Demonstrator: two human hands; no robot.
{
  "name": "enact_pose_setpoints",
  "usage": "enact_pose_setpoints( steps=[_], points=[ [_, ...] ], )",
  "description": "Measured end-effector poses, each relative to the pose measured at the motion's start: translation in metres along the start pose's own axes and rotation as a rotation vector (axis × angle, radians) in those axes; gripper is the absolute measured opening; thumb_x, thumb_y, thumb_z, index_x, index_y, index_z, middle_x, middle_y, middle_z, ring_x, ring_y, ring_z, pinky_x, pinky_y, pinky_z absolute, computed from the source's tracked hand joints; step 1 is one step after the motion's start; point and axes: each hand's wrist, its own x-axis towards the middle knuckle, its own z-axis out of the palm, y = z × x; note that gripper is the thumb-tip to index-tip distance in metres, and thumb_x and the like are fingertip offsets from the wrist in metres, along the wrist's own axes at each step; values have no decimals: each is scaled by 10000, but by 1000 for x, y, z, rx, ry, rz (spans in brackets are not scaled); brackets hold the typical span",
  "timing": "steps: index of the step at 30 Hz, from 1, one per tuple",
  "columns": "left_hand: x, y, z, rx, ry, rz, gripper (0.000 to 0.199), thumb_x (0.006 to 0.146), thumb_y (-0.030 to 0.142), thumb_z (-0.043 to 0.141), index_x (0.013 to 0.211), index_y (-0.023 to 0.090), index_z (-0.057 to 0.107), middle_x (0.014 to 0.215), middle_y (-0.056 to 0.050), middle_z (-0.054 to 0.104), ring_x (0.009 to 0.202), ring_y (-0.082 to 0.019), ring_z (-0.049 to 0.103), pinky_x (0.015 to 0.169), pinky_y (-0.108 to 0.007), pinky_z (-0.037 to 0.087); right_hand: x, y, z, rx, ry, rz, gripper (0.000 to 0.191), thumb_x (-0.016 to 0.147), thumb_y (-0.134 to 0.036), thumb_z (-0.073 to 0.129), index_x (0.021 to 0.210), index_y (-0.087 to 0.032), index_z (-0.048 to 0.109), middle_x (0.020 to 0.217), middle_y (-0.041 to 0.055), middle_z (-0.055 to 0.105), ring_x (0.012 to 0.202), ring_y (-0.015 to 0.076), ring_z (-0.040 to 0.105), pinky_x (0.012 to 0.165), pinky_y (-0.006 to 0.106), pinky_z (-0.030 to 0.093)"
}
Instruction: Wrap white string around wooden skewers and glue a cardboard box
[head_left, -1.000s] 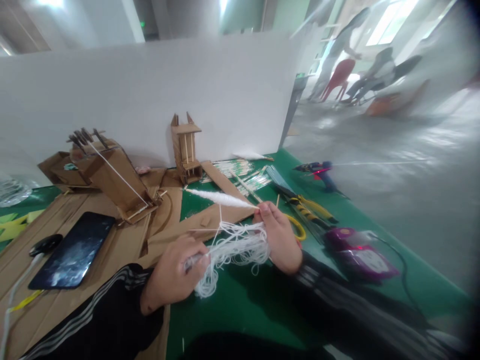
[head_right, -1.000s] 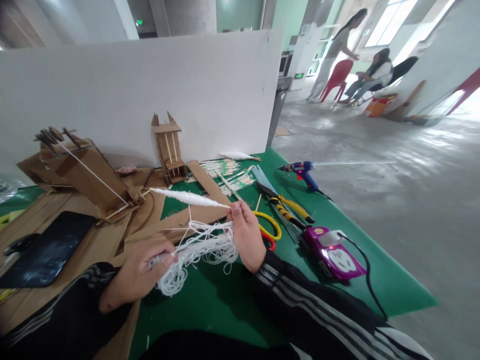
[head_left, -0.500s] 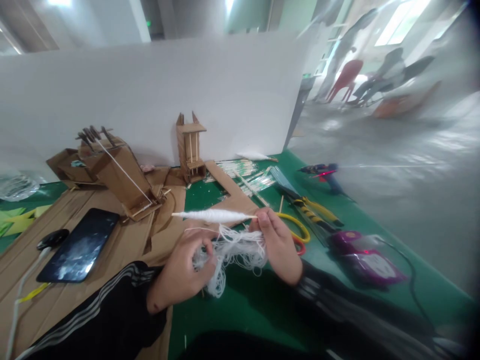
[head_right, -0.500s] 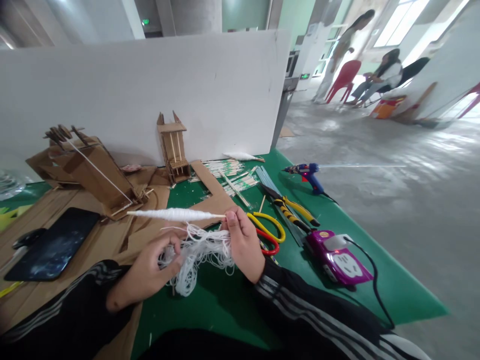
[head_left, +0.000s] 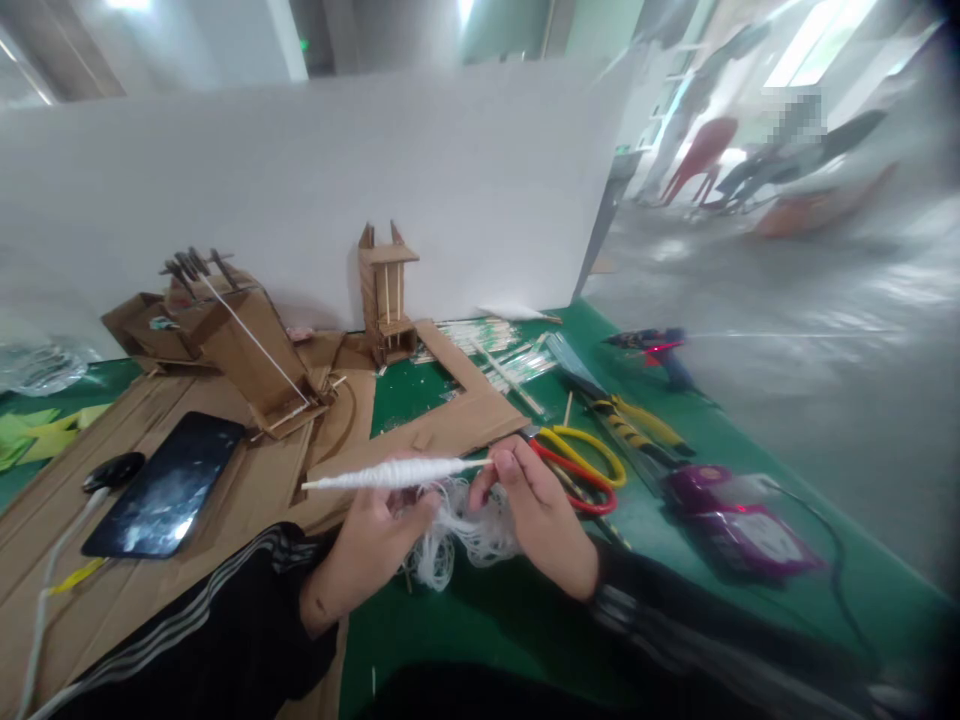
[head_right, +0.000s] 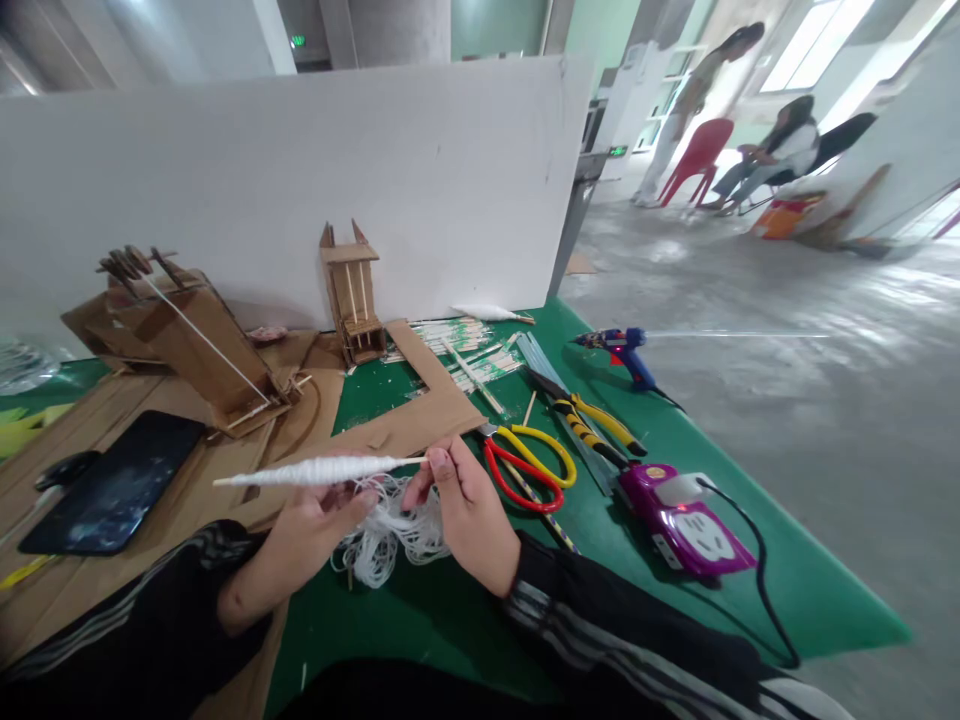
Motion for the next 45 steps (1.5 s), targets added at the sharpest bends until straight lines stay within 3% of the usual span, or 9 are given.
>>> enact_pose_setpoints(
  steps=[7, 15, 19, 22, 26, 30, 35, 40, 45],
  points=[
    [-2, -4, 5, -151, -114, -16, 347, 837, 267, 631, 1152, 167, 523, 1096, -95, 650, 979, -194, 632, 894, -339, 503, 4, 5, -2, 102, 55, 91, 305, 952, -459, 421, 793, -206, 482, 755, 27, 630, 699, 153, 564, 695, 280, 466],
    [-1, -9, 8, 68, 47, -67, 193, 799, 308, 649, 887, 145, 594, 840, -54, 674, 790, -189, 642, 744, -307, 521, 4, 14, 0, 521, -119, 354, 299, 887, -484, 540, 794, -203, 500, 916, 28, 603, 685, 143, 596, 607, 277, 447],
    [-1, -4, 8, 222, 68, -66, 170, 788, 300, 643, 868, 152, 625, 810, -40, 681, 749, -193, 637, 714, -301, 511, 2, 15, 3, 594, -187, 407, 286, 876, -475, 565, 807, -205, 504, 857, 10, 596, 650, 139, 603, 568, 265, 431],
    [0, -2, 10, 177, 37, 20, 226, 782, 263, 642, 987, 180, 596, 845, -19, 674, 748, -184, 636, 692, -282, 512, 0, 16, 7, 622, -212, 440, 301, 874, -476, 571, 795, -198, 486, 788, -5, 587, 663, 131, 599, 582, 250, 439],
    [1, -5, 13, 85, 5, -30, 210, 778, 256, 653, 959, 179, 581, 729, 8, 643, 647, -163, 615, 624, -261, 499, -2, 17, 10, 700, -282, 456, 307, 885, -476, 548, 800, -194, 461, 749, -5, 594, 571, 124, 603, 553, 255, 439],
    [0, -10, 13, -52, -32, -117, 183, 753, 263, 689, 882, 159, 612, 824, -39, 682, 766, -186, 643, 712, -277, 504, -1, 15, 8, 649, -198, 467, 315, 856, -478, 583, 777, -187, 491, 742, -18, 541, 430, 47, 424, 396, 196, 285],
    [-1, -11, 8, -312, -32, -168, 242, 812, 302, 657, 1001, 170, 584, 778, -12, 657, 759, -156, 636, 730, -266, 493, 4, 12, 2, 558, -84, 442, 324, 816, -463, 634, 735, -173, 514, 746, -24, 484, 453, 32, 287, 405, 210, 141],
    [-2, -5, 4, -601, -118, -166, 113, 845, 219, 607, 945, 189, 562, 614, 44, 539, 671, -118, 592, 673, -226, 455, 6, 15, -1, 525, -53, 437, 316, 822, -471, 619, 741, -185, 511, 743, -24, 482, 443, 40, 251, 416, 233, 104],
    [-3, 1, -1, -511, -210, -116, 124, 833, 246, 593, 926, 186, 535, 615, 57, 477, 527, -82, 496, 540, -203, 393, 7, 13, -2, 497, -34, 396, 322, 832, -483, 606, 733, -192, 511, 747, -17, 479, 484, 66, 299, 428, 232, 173]
  ],
)
